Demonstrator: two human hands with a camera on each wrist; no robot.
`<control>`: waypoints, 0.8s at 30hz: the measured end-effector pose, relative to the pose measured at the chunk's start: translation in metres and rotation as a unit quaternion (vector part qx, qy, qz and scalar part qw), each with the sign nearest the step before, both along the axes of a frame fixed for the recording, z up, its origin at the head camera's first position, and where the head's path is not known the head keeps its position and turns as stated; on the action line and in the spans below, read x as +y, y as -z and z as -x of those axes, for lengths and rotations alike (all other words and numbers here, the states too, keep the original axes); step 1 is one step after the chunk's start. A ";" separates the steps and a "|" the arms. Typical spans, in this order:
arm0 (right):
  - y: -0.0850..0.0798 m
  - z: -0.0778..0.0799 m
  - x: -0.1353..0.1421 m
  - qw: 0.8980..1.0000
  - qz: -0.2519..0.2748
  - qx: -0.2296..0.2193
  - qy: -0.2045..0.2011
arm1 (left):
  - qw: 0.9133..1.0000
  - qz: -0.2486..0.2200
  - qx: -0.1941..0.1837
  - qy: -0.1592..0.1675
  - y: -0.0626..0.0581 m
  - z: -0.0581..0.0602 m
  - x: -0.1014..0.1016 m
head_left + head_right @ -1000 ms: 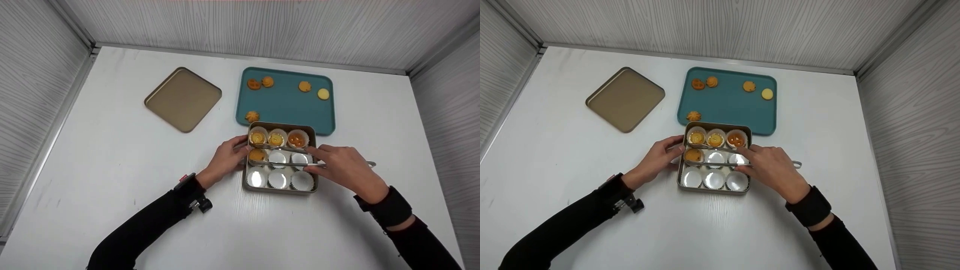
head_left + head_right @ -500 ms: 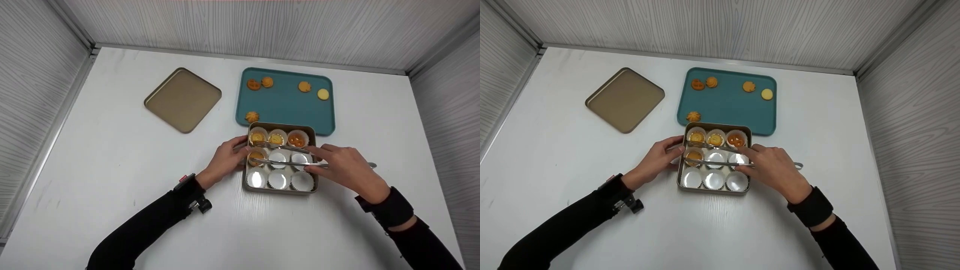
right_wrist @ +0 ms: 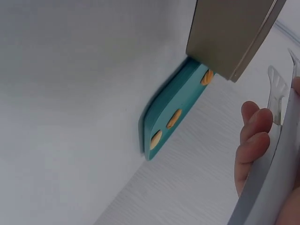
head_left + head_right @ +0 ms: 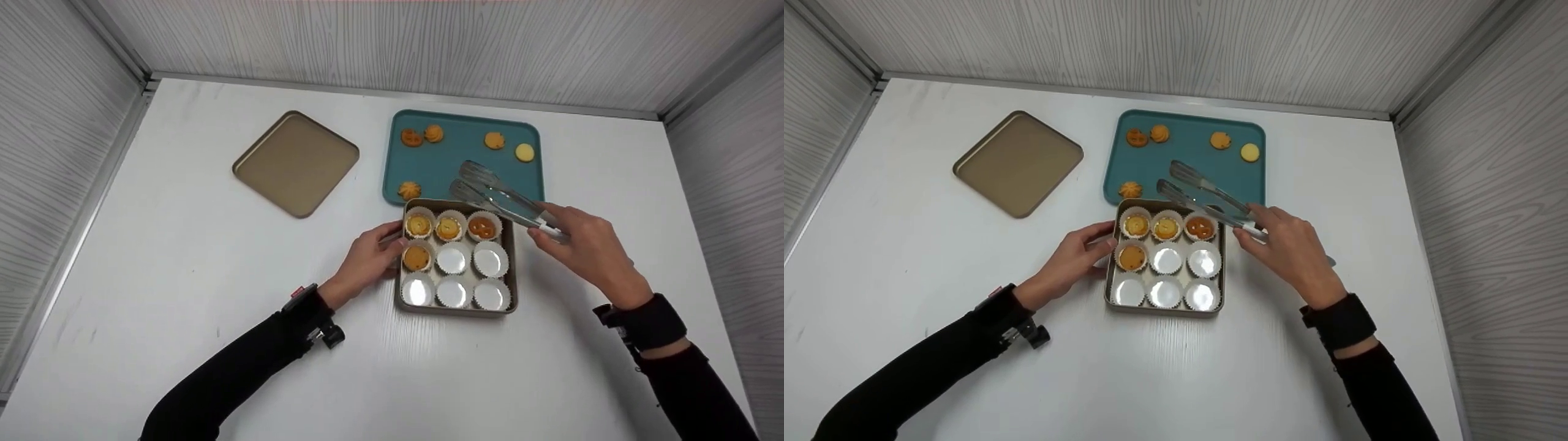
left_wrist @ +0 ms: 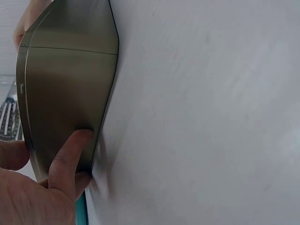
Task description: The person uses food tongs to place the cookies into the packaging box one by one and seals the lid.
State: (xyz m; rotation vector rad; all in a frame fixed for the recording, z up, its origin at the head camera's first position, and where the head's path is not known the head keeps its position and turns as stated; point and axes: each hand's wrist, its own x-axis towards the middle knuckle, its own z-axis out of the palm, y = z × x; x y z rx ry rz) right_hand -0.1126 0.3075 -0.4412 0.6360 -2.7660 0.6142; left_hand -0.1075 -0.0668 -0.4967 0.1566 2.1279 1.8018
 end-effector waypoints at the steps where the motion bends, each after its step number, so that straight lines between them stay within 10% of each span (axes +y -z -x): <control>1: 0.000 0.002 0.002 1.000 0.000 -0.008 0.012 | 1.000 0.008 0.005 0.000 0.000 0.000 0.000; 24: 0.008 0.056 0.017 0.989 -0.038 -0.025 0.139 | 1.000 0.021 0.018 -0.010 0.001 -0.001 0.002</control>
